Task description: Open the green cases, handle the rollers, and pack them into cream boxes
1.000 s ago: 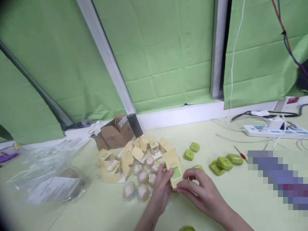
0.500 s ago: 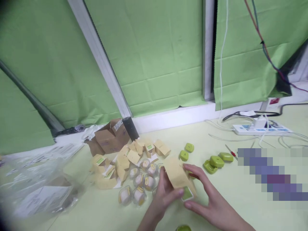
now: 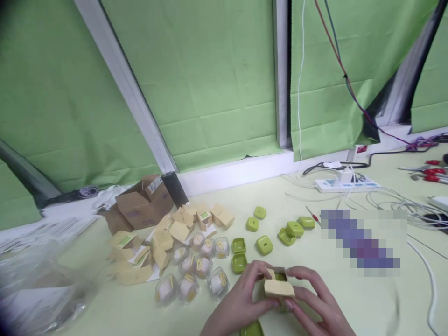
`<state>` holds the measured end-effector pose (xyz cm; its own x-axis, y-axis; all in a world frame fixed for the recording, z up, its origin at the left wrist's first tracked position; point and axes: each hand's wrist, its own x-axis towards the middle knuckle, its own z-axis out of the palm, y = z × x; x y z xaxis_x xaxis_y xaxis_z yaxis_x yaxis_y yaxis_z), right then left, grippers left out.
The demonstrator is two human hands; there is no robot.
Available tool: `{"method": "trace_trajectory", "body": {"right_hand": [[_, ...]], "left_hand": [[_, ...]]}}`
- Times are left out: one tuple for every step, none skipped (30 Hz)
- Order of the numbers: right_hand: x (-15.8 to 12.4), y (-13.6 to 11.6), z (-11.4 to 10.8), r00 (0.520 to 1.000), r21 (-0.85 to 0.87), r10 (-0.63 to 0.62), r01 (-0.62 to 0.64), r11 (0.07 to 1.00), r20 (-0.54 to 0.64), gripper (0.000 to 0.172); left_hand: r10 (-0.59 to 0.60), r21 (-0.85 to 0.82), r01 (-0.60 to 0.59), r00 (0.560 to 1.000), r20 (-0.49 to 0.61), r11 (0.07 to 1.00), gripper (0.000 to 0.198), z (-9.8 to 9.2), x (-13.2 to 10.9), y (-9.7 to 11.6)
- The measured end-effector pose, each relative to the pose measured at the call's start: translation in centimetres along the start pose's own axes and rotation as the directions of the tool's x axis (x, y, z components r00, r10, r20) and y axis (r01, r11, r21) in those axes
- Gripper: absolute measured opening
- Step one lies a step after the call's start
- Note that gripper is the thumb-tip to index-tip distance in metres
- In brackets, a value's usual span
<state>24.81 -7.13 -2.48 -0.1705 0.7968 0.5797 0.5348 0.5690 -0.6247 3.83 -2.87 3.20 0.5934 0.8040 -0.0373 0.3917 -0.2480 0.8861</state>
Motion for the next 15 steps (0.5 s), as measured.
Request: {"method": "trace_trajectory", "body": {"right_hand": [[-0.1, -0.2, 0.0, 0.999, 0.036, 0.007, -0.008, 0.999, 0.037, 0.015], [-0.2, -0.4, 0.1, 0.997, 0.075, 0.036, -0.041, 0.996, 0.062, 0.016], [-0.1, -0.5, 0.2, 0.995, 0.119, 0.087, -0.094, 0.988, 0.057, 0.015], [0.1, -0.6, 0.4, 0.986, 0.175, 0.165, -0.167, 0.970, 0.024, 0.014], [0.4, -0.7, 0.7, 0.965, 0.244, 0.259, -0.245, 0.938, -0.028, 0.016], [0.7, -0.7, 1.0, 0.932, 0.314, 0.355, -0.316, 0.895, -0.073, 0.020], [1.1, -0.7, 1.2, 0.899, 0.369, 0.426, -0.365, 0.855, -0.098, 0.024], [1.5, -0.7, 1.3, 0.879, 0.396, 0.466, -0.395, 0.829, -0.098, 0.028], [1.9, -0.7, 1.3, 0.873, 0.392, 0.481, -0.418, 0.820, -0.076, 0.030], [2.3, -0.7, 1.2, 0.877, 0.365, 0.478, -0.432, 0.825, -0.043, 0.030], [2.7, -0.8, 1.1, 0.885, 0.329, 0.466, -0.438, 0.836, -0.005, 0.029], [2.9, -0.9, 0.9, 0.890, 0.298, 0.456, -0.442, 0.846, 0.023, 0.028], [3.1, -1.0, 0.7, 0.891, 0.278, 0.453, -0.444, 0.852, 0.034, 0.027], [3.3, -1.2, 0.5, 0.890, 0.266, 0.455, -0.445, 0.855, 0.025, 0.027], [3.4, -1.3, 0.4, 0.892, 0.253, 0.452, -0.438, 0.863, 0.002, 0.026]], "left_hand": [[0.010, 0.007, -0.009, 1.000, -0.008, 1.000, 0.041, 0.0, 0.0, -0.1], [0.004, 0.010, -0.004, 1.000, -0.013, 1.000, 0.041, 0.0, 0.0, -0.2], [-0.012, 0.009, 0.013, 1.000, -0.014, 1.000, 0.044, 0.0, 0.0, -0.3], [-0.032, 0.003, 0.032, 0.999, -0.010, 0.999, 0.048, 0.1, 0.0, -0.4], [-0.049, -0.009, 0.049, 0.999, -0.004, 0.999, 0.051, 0.1, -0.1, -0.5], [-0.063, -0.028, 0.063, 0.998, 0.004, 0.998, 0.055, 0.2, -0.1, -0.5], [-0.073, -0.053, 0.074, 0.997, 0.011, 0.996, 0.057, 0.3, -0.1, -0.6], [-0.082, -0.082, 0.082, 0.997, 0.013, 0.993, 0.059, 0.4, -0.1, -0.7], [-0.089, -0.111, 0.089, 0.996, 0.008, 0.990, 0.061, 0.5, -0.1, -0.8], [-0.093, -0.140, 0.092, 0.996, -0.004, 0.986, 0.063, 0.6, -0.1, -1.0], [-0.093, -0.166, 0.089, 0.995, -0.022, 0.982, 0.065, 0.8, -0.2, -1.1], [-0.089, -0.189, 0.079, 0.995, -0.042, 0.979, 0.068, 0.9, -0.2, -1.3], [-0.080, -0.205, 0.066, 0.995, -0.060, 0.977, 0.070, 1.0, -0.2, -1.5], [-0.070, -0.217, 0.052, 0.995, -0.075, 0.975, 0.071, 1.1, -0.2, -1.6], [-0.056, -0.230, 0.034, 0.994, -0.090, 0.973, 0.071, 1.2, -0.2, -1.8]]}}
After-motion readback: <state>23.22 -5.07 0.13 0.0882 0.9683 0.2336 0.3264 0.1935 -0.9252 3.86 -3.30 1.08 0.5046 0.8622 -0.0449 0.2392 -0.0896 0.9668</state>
